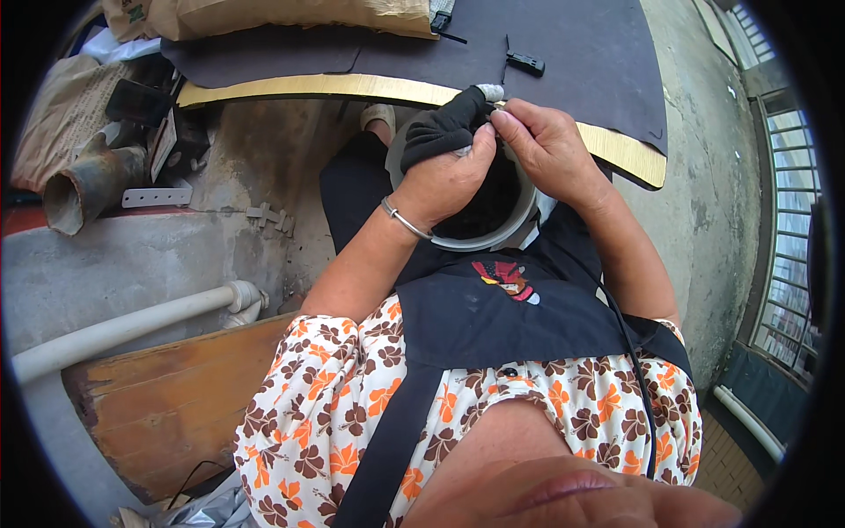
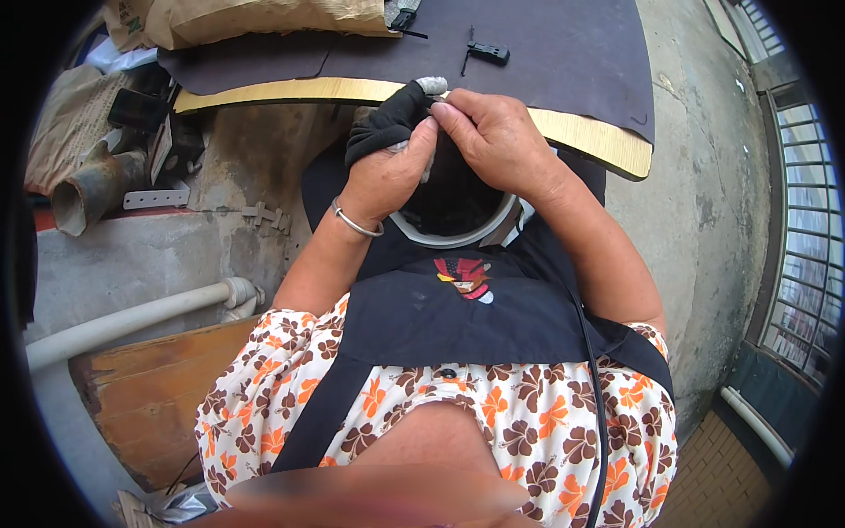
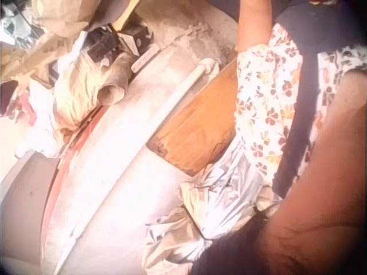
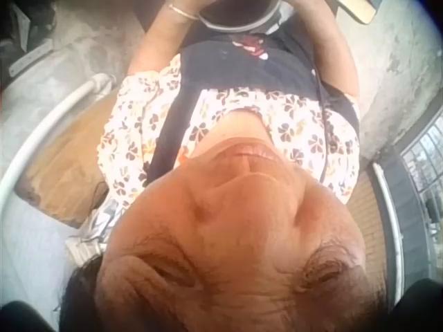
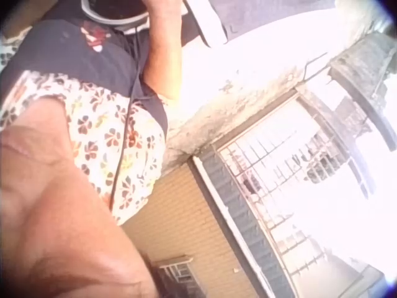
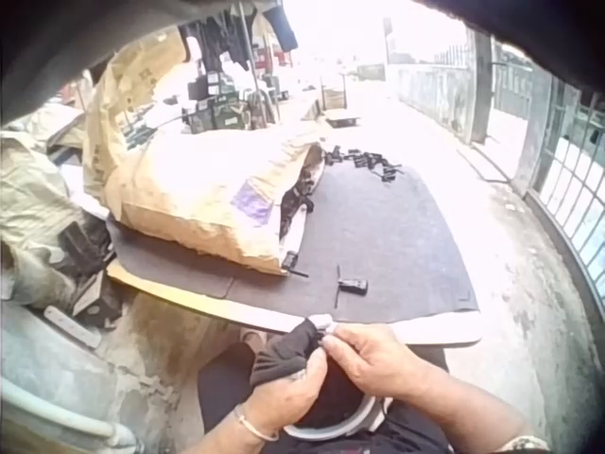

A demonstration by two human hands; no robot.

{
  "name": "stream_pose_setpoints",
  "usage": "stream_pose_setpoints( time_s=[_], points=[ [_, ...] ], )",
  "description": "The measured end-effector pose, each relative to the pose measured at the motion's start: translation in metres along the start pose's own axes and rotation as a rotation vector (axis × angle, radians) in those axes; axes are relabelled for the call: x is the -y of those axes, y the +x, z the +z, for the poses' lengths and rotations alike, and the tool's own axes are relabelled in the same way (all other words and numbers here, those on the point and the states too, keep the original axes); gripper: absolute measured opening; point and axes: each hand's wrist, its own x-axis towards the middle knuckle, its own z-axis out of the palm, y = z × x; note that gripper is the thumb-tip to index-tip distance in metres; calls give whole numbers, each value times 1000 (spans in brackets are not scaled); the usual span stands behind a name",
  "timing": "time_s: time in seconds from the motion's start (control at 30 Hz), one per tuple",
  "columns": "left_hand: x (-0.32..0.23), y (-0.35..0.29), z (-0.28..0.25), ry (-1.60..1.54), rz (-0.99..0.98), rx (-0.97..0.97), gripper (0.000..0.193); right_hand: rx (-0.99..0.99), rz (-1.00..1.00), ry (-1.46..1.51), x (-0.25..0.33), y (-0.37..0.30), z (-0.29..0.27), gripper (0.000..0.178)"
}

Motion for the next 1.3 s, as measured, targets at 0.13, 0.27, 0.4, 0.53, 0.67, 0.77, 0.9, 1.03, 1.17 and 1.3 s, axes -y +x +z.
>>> stream_pose_setpoints(
  time_s=[0.13,0.27,0.4,0.53,0.67,0.77,0.9,1.03,1.17,1.3],
  points=[
    [-3,0,3,234,152,-57,27,-66,38,22,-5,1,8,25],
    [4,-5,5,486,241,-91,28,-70,-22,2,-19,2,19,26],
    [1,-7,5,762,263,-40,28,1,103,0,-18,1,22,27],
    [-5,-1,0,206,88,-98,28,-24,4,164,-18,-3,11,27],
    [-4,2,-14,-410,-235,-27,30,181,63,-71,-24,-1,0,17],
    [1,1,-15,-539,-294,-72,30,124,3,-1,-21,-3,-6,18],
    [4,-1,-12,-354,-303,-68,30,20,-39,122,-12,-2,-7,12],
    [-6,2,-11,-357,-198,115,28,98,57,328,-13,1,-7,13],
    [-2,-1,-10,-443,-200,196,21,83,76,348,-12,3,-5,15],
    [-2,-3,-11,-516,-302,153,17,121,-10,105,-7,1,-7,24]
  ],
)
